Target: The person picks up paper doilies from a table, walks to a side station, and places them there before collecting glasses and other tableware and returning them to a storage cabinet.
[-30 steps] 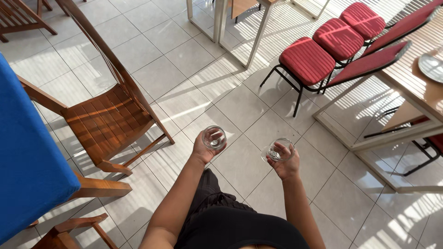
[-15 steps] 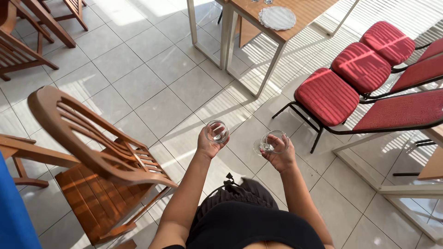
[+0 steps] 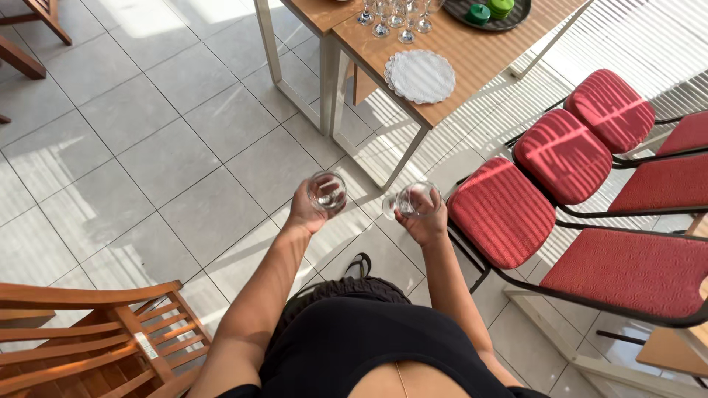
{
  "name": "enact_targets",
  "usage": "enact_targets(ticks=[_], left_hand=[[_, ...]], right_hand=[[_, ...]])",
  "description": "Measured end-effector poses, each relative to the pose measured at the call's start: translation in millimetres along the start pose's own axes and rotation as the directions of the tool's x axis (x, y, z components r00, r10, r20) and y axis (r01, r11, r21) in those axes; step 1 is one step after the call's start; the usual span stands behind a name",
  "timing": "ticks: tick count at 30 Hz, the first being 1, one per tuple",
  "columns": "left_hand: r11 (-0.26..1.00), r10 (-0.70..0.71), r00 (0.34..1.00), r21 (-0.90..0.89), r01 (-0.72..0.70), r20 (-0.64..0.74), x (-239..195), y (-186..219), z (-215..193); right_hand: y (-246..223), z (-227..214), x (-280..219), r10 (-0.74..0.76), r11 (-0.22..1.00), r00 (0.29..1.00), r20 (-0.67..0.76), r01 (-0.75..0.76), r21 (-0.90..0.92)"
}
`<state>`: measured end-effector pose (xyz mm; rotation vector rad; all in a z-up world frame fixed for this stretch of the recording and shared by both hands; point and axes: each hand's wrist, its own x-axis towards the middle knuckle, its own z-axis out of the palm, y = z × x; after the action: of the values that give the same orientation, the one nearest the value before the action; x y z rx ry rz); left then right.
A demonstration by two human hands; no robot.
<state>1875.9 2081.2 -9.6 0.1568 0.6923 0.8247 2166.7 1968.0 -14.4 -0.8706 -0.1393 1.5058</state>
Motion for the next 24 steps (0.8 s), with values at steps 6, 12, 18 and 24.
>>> enact_targets(ticks=[6,12,18,24], left_hand=[[0.995,0.09,0.995,0.042,-0.091,0.034,85.6,47.2,58.7],[0.997,0.06,0.998,0.039,-0.061,0.026,206.2,82.1,59.9],[0.998,-0.056,0.997,0.042,0.054,0.056,345.9,136.7,102.5],[0.978,-0.179,0.974,0.132,0.161,0.137,441.9,215.7,140.2]], right_hand=[[-76.7,25.1,147.0,-0.03,0.999,0.99,0.14,0.027,0.025],[-126.3,50.2,265.0,-0.068,0.996,0.987,0.148,0.058,0.068],[-160.6,73.5,383.4,-0.116,0.988,0.992,0.041,0.112,0.106],[-176.9,80.0,508.3,-0.167,0.98,0.983,-0.073,0.173,0.094]])
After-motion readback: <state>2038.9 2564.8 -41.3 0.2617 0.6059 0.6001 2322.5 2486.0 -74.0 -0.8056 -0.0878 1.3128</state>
